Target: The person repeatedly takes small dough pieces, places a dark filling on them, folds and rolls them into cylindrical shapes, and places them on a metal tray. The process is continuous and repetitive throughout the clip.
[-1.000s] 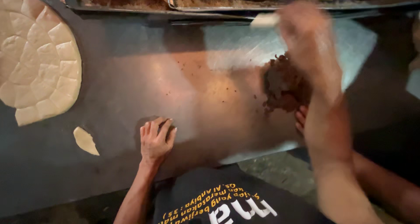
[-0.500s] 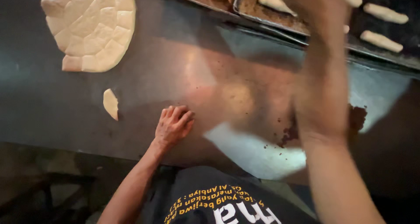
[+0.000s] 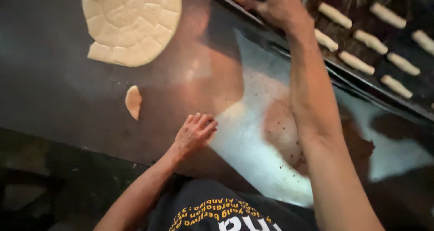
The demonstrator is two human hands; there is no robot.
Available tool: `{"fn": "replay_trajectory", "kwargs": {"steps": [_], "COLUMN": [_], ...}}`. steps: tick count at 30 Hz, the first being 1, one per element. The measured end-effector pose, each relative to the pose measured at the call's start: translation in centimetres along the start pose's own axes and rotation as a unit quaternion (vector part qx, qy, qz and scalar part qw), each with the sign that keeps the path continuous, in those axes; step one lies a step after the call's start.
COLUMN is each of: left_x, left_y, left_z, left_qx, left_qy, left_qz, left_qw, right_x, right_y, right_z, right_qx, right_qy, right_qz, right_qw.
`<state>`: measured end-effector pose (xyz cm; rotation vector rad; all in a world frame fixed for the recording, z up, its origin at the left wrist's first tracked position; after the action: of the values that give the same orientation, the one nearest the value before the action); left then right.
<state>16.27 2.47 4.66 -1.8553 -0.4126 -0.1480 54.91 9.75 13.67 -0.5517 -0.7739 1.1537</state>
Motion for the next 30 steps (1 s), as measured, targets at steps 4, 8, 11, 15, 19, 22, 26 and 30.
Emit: {"fn": "replay_trajectory", "kwargs": {"steps": [4,8,11,15,19,22,26,30], "left_x": [-0.9,-2.0,-2.3,-2.7,-3.0,-1.9,-0.2,-1.1], "left_y": [0.3,0.2,-2.3,-10.1,-13.8,-12.2,-12.2,-12.9], "left_z": [0.3,0.8,3.8,15.2,30.3,34.1,32.8,32.6], "left_qx": [-0.018,-0.060,-0.229,-0.055,0.100,0.069,0.061,-0.133], "left_qy": [0.008,-0.013,-0.025,-0.039,-0.357,-0.451,-0.429,-0.391], "left_qz": [-0.026,0.005,-0.029,-0.286,-0.227,-0.085,-0.143,-0.154], "left_qw": [0.999,0.998,0.973,0.956,0.900,0.886,0.890,0.898], "right_x": [2.8,2.8,-0.7,-9.4,-19.1,-24.9,-27.9,-29.1], "right_y": [1.6,0.4,-2.0,-1.0,10.0,17.1,22.0,22.7], "right_z": [3.2,6.7,11.1,17.7,24.2,25.0,26.4,26.1], "right_qx": [0.084,-0.097,-0.178,-0.175,-0.126,-0.047,-0.098,-0.078], "right_qy": [-0.039,-0.109,-0.132,0.022,0.035,0.233,0.213,0.221], "right_qz": [0.018,0.006,-0.070,-0.186,-0.155,-0.162,-0.185,-0.238], "right_qw": [0.996,0.989,0.973,0.967,0.979,0.958,0.954,0.943]}}
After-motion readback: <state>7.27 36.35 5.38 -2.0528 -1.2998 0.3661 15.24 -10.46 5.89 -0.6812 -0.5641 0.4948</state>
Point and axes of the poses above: each hand's wrist, its own x-axis towards the middle knuckle, its own y-axis out of the palm, z = x × y, the point moved 5 cm from there along x, towards the middle knuckle, and after that the axes turned 12 degrees about x, right-handed, at the moved point
